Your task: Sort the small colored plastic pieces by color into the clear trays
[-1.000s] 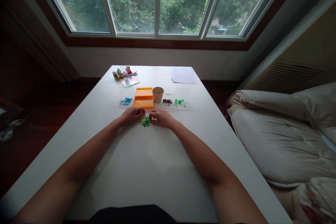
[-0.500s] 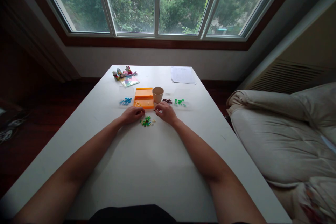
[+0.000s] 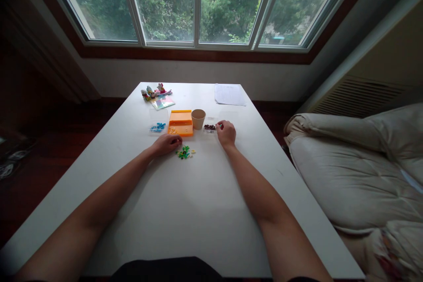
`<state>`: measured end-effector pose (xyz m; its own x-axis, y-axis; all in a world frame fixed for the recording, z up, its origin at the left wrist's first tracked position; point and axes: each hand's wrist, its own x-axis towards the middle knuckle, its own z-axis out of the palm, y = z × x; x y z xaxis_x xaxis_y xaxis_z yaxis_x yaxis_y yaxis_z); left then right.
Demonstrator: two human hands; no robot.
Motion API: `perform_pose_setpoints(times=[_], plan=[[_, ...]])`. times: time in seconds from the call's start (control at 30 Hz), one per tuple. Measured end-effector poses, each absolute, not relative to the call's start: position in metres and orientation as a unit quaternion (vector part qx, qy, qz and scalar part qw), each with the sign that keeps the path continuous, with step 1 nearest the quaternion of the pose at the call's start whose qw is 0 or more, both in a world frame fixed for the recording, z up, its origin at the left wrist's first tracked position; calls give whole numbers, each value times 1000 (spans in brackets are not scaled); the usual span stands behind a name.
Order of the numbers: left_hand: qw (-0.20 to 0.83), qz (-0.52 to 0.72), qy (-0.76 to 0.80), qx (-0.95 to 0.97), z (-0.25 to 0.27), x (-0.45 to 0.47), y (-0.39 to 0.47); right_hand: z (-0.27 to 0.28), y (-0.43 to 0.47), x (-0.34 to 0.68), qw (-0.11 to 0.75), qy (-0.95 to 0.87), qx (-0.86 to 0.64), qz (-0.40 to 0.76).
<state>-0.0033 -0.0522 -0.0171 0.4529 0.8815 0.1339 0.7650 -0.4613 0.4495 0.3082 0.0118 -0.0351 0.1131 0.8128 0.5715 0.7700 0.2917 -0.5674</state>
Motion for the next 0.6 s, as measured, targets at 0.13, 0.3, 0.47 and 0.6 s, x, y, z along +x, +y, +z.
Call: perform_pose_setpoints(times=[0.13,0.3,0.47,0.6], plan=[[162,181,489,838,-20,-4,-51,-31,9,306,472,-665,-579,13],[165,178,490,838,-18,-5,-51,-22,-13,278,460,-734,-496,48],[166,182,485,839,-17,-4,-52,-14,-46,241,299,-911,-257,122],[163,182,489,837,-19,-5,-51,-7,-61,226,254,-939,-189,135]])
